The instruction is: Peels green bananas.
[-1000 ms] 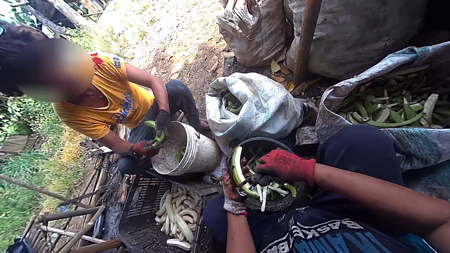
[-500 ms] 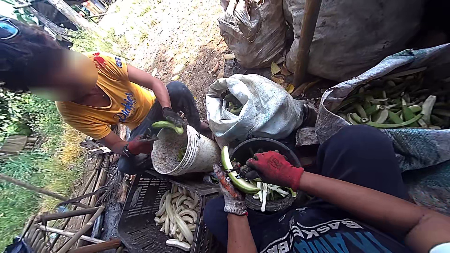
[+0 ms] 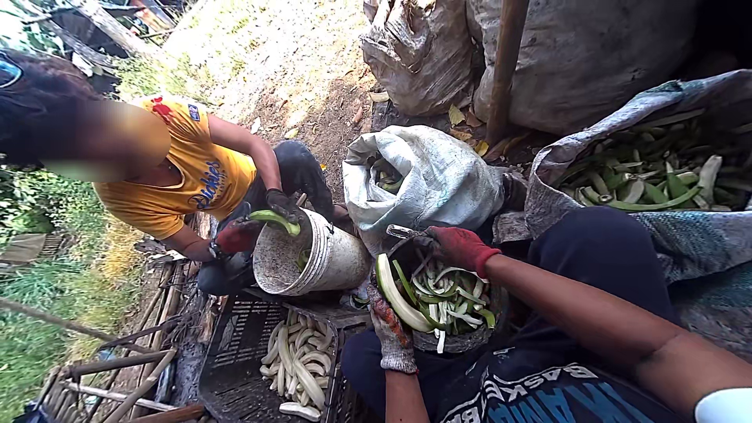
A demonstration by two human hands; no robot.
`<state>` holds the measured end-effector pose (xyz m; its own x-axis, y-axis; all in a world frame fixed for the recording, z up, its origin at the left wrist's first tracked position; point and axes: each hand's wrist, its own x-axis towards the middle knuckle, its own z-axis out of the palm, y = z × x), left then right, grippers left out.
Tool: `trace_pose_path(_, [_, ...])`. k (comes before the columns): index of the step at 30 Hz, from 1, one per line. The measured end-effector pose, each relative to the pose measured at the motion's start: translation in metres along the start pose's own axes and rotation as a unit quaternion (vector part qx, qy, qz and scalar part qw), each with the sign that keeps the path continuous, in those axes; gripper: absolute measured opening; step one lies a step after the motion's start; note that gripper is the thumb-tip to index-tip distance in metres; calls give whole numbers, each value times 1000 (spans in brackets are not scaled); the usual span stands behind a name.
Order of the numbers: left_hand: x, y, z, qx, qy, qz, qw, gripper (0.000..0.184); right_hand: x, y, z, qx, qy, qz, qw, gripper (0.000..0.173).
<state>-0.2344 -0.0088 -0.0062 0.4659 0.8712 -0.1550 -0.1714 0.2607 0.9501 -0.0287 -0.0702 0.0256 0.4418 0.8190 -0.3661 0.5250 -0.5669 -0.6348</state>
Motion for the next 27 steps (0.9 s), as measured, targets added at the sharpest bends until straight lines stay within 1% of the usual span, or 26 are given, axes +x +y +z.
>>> trace_pose_path(2, [5, 2, -4, -125, 9, -54, 991, 52, -5, 11, 0, -1, 1, 7, 1000, 28])
trace_pose_path(3, [11, 3, -5, -173, 7, -73, 982, 48, -11, 15, 1, 3, -5, 7, 1000, 31])
trace_pose_path(5, [21, 3, -6, -238, 10, -73, 969, 37, -25, 21, 11, 34, -41, -8, 999, 42])
trace_pose_path(7, [31, -5, -9, -315, 15, -66, 947, 36, -45, 26, 29, 94, -83, -23, 992, 49])
trace_pose_path(8, [35, -9, -9, -344, 22, -64, 937, 39, -53, 27, 41, 132, -95, -29, 986, 47])
trace_pose_path(11, [41, -17, -5, -371, 44, -49, 926, 46, -70, 28, 71, 227, -97, -37, 968, 42])
trace_pose_path(13, [43, -20, -1, -376, 49, -41, 924, 48, -75, 22, 79, 244, -79, -42, 966, 41])
trace_pose_path(16, [47, -23, 2, -414, 16, -43, 909, 50, -74, 16, 86, 238, -80, -30, 967, 41])
trace_pose_path(18, [47, -21, 2, -429, -16, -33, 903, 48, -69, 18, 90, 260, -97, -18, 961, 41])
trace_pose_path(19, [46, -18, 5, -432, -35, -34, 901, 48, -67, 19, 91, 286, -108, -12, 952, 41])
trace_pose_path(21, [40, -15, 12, -395, -70, -31, 915, 49, -68, 20, 91, 357, -121, -12, 926, 37])
trace_pose_path(23, [37, -11, 18, -335, -64, -21, 940, 52, -72, 18, 90, 404, -118, -31, 906, 31])
trace_pose_path(24, [35, -9, 20, -284, -39, -12, 958, 52, -73, 17, 88, 393, -115, -45, 911, 32])
trace_pose_path(25, [35, -6, 22, -223, -14, -9, 975, 50, -73, 17, 84, 359, -114, -62, 924, 34])
trace_pose_path(27, [33, -6, 18, -138, -14, -8, 990, 43, -76, 13, 76, 259, -125, -95, 953, 38])
